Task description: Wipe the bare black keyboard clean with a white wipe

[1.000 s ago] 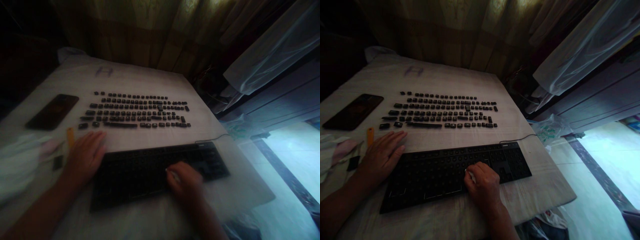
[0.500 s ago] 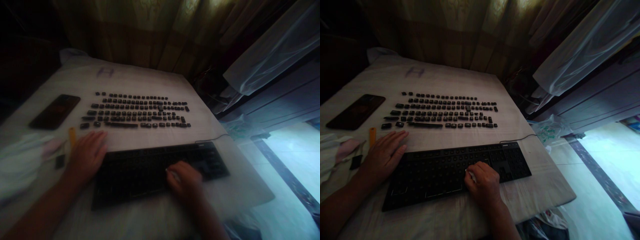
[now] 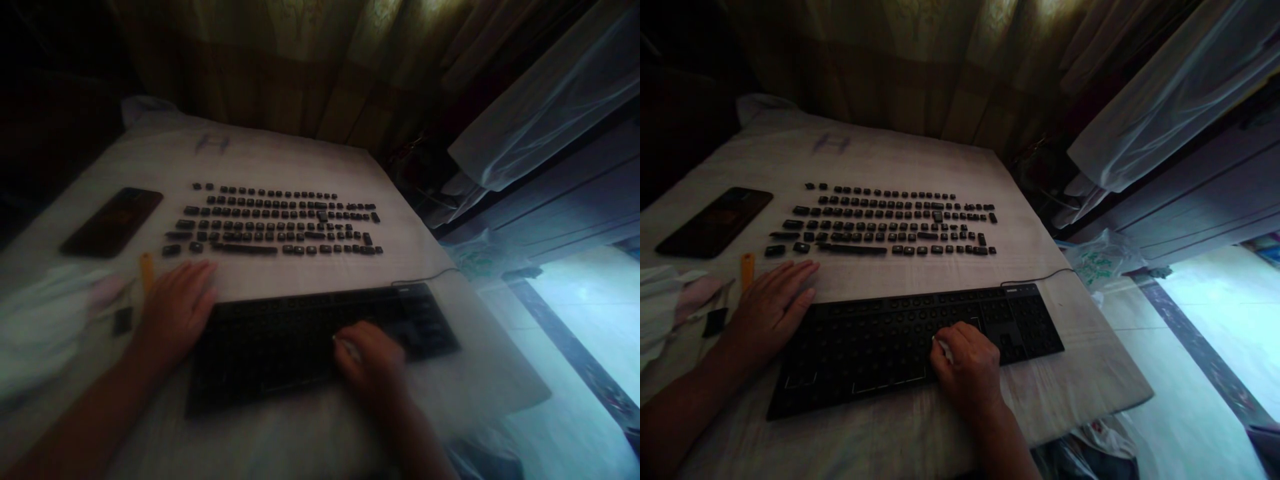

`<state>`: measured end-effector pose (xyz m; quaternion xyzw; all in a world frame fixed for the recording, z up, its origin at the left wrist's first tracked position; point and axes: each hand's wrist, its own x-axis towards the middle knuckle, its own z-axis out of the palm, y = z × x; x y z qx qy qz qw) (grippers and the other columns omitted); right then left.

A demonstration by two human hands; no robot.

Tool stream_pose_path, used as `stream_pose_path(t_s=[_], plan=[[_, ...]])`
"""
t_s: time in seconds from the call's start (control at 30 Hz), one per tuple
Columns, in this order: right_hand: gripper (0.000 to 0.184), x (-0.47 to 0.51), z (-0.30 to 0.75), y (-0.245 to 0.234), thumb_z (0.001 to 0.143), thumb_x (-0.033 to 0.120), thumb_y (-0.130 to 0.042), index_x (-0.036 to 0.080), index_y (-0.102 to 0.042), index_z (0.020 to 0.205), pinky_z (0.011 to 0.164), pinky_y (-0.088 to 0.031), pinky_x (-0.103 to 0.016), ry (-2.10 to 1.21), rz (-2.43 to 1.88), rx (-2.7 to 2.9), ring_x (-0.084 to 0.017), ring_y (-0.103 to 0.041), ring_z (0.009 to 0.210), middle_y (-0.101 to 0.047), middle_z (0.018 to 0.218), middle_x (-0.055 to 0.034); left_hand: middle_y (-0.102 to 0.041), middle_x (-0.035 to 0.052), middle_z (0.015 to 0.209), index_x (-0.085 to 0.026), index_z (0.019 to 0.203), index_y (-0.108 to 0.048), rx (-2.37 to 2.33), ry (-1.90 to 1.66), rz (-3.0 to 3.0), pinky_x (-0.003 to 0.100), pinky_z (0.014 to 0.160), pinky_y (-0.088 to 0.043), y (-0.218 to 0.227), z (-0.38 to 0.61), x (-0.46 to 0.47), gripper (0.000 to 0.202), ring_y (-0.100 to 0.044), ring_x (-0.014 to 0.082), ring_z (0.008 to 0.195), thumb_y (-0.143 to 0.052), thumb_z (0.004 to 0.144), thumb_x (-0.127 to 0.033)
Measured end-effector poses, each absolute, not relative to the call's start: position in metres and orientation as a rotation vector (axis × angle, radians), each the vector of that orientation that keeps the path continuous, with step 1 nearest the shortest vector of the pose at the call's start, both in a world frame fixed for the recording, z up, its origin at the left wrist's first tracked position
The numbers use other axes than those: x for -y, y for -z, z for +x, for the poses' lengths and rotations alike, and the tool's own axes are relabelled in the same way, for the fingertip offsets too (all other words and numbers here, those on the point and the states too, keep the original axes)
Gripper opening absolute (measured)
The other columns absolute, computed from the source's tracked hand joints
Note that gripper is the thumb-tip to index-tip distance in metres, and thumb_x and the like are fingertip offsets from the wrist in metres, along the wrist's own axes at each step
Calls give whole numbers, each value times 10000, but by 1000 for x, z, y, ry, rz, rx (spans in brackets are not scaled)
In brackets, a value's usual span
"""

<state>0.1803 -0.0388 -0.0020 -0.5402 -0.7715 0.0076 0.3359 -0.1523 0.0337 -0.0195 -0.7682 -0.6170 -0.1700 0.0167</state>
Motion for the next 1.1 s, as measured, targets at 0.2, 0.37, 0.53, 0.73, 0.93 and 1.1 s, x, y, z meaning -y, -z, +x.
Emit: stream_pose_path(t_s=[0.2,0.37,0.53,0.73,0.93,1.1], plan=[[174,37,182,-5,860,128,-562,194,-674,743,561,-501,-247,-106,-1355,1915,-151,-647,579,-669,647,-11,-651,229,1351,-28,1310,-612,1895,536,-2385,614,1092,-440,19,-152,-33,767,-587,402,1276,-123,984,-521],[142,40,190,-7,836,164,-626,221,-671,714,501,-496,-209,-221,-1439,1553,-127,-621,515,-655,614,30,-656,209,1352,-54,1313,-616,1880,523,-2383,584,1093,-450,21,-152,-34,722,-583,383,1290,-153,983,-499],[126,39,195,-13,817,167,-638,222,-687,715,504,-505,-202,-245,-1414,1571,-128,-633,521,-673,621,26,-666,198,1341,-70,1317,-615,1864,516,-2379,565,1087,-458,21,-154,-34,675,-590,365,1282,-184,980,-465],[163,37,199,-16,833,132,-597,206,-683,716,510,-509,-206,-162,-1358,1786,-129,-649,522,-682,621,7,-672,222,1320,-38,1291,-627,1845,534,-2376,573,1071,-468,24,-156,-35,714,-605,377,1257,-161,984,-483],[146,38,199,-6,853,141,-591,196,-688,758,556,-514,-237,-112,-1357,1892,-143,-662,575,-684,656,-11,-681,199,1315,-63,1285,-630,1836,537,-2369,566,1067,-473,26,-158,-36,702,-610,367,1248,-168,984,-497],[170,39,198,-3,870,140,-567,200,-677,754,568,-498,-252,-57,-1383,1953,-150,-655,586,-673,653,-9,-678,170,1328,-102,1293,-622,1831,534,-2376,555,1086,-461,27,-159,-37,647,-596,341,1270,-190,978,-468]])
